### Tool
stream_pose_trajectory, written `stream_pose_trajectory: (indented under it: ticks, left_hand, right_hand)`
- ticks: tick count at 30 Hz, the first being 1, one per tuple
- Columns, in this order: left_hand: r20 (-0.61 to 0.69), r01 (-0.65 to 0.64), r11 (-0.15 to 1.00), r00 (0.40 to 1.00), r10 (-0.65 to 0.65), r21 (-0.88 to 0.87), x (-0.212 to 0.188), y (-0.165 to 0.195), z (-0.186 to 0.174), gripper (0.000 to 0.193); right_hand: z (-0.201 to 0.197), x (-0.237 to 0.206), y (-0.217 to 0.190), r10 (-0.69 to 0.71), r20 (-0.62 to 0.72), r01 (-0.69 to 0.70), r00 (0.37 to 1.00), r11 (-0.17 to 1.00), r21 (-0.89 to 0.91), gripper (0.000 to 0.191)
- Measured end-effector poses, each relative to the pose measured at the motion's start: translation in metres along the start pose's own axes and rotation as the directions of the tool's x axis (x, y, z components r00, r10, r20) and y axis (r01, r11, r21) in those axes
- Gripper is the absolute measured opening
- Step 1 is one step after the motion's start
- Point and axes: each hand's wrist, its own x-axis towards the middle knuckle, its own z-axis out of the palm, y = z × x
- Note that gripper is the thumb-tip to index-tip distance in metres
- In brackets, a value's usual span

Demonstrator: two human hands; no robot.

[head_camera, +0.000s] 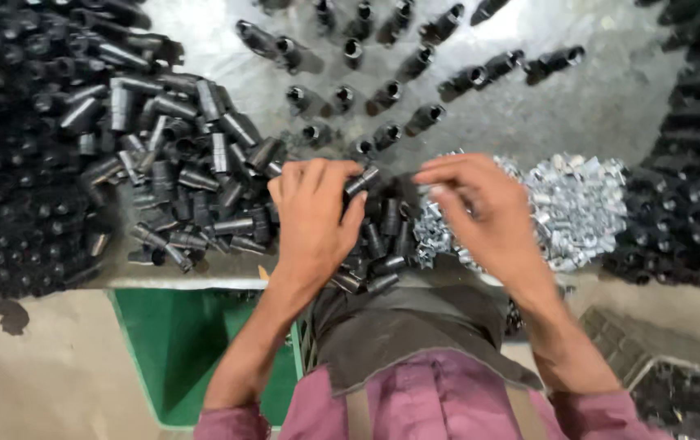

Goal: The person repeatedly picks a black cylindrical metal part and a small silver metal piece, inserts the silver piece into the cylinder, and places the assembled unit on the table. The person continues this assembly cycle throughout the clip.

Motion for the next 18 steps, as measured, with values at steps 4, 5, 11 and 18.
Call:
stream_pose_trajectory:
  ticks: [4,5,11,18]
  left_hand:
    - [0.086,0.16,0.842,0.987,-0.135,-0.516,-0.015,0.01,-0.007,0.03]
    - [0.118,0.21,0.793,0.978,-0.173,-0.572,-0.019,0.012,-0.007,0.032]
    - [0.077,0.104,0.875,0.994,-0.076,-0.473,-0.026,0.009,-0.005,0.038]
    - [0.136,0.153,0.885,0.985,-0.103,-0.44,-0.036,0.016,-0.016,0.039]
  right_hand:
    - [0.024,-0.005,-0.017,0.045,0.032,-0.048,0.998,0.992,0.117,0.02]
    - [0.028,-0.005,-0.021,-0.018,0.009,0.018,1.0,0.998,0.061,0.02]
    - [0.026,-0.008,-0.039,-0.127,-0.003,0.126,0.992,0.986,-0.113,0.019]
    - [0.035,-0.023,-0.033,-0.178,0.026,0.18,0.984,0.977,-0.111,0.028]
